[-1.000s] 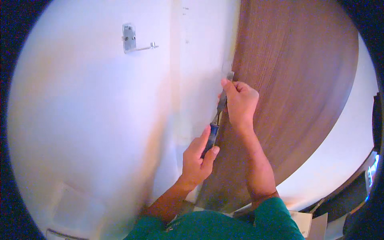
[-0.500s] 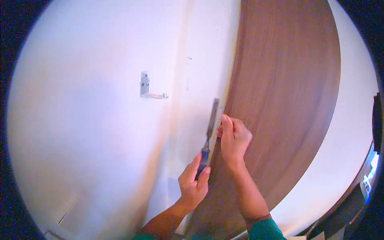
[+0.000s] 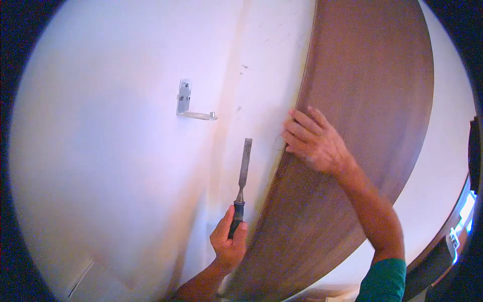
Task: The person uses a chisel to scrape the edge of a wooden panel leaning against a wall and wipes the surface with a cloth.
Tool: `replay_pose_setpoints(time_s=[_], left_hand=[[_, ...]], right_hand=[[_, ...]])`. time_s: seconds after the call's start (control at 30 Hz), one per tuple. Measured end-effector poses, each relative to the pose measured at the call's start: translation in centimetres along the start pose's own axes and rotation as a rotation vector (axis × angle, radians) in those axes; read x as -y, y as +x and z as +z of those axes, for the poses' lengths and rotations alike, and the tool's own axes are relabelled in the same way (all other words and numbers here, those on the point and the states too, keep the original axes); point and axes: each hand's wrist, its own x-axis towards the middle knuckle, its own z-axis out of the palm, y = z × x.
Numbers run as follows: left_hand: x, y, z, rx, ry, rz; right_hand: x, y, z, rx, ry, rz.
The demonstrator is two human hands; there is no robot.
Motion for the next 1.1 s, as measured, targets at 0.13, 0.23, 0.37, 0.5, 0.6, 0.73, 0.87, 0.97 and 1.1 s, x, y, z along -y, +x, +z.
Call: replay_pose_setpoints(time_s=[0.13,0.23,0.37,0.5,0.6,0.73,0.87,0.97,1.1], left_hand=[[0.4,-0.6,0.2,-0.047,-0.077,-0.091],[1.4,-0.7,0.2,-0.055,-0.073,-0.132],[3.8,0.1,1.3,-0.073,-0.104,-0.179],[6.3,0.7,1.4,-0.106,-0.046,-0.098],[6.1,1.5,1.3,-0.082,-0.097,-0.203],[7.0,1.5,1.3,-0.065,-0.089,-0.188],[6.5,2.2,0.6,-0.006,-0.100,-0.317],[7.7,2.2,0.2,-0.021,-0.089,-0.237],[8.2,1.9,0.3,-0.051,-0.127,-0.218]], right_hand=[[-5.0,2.6,-1.2,0.020,-0.102,-0.201],[-9.2,4.4,-0.9,-0.061,-0.204,-0.262],[-14.9,7.0,-1.1,-0.059,-0.295,-0.246],[-19.2,9.2,-1.7,-0.087,-0.321,-0.169],[-21.4,10.3,-2.0,-0.132,-0.373,-0.080],[-22.4,10.3,-1.1,-0.125,-0.488,0.087],[-19.4,9.2,1.5,-0.091,-0.502,0.234],[-17.4,8.5,1.9,-0.094,-0.352,0.195],[-15.3,7.4,1.5,-0.021,-0.307,0.146]])
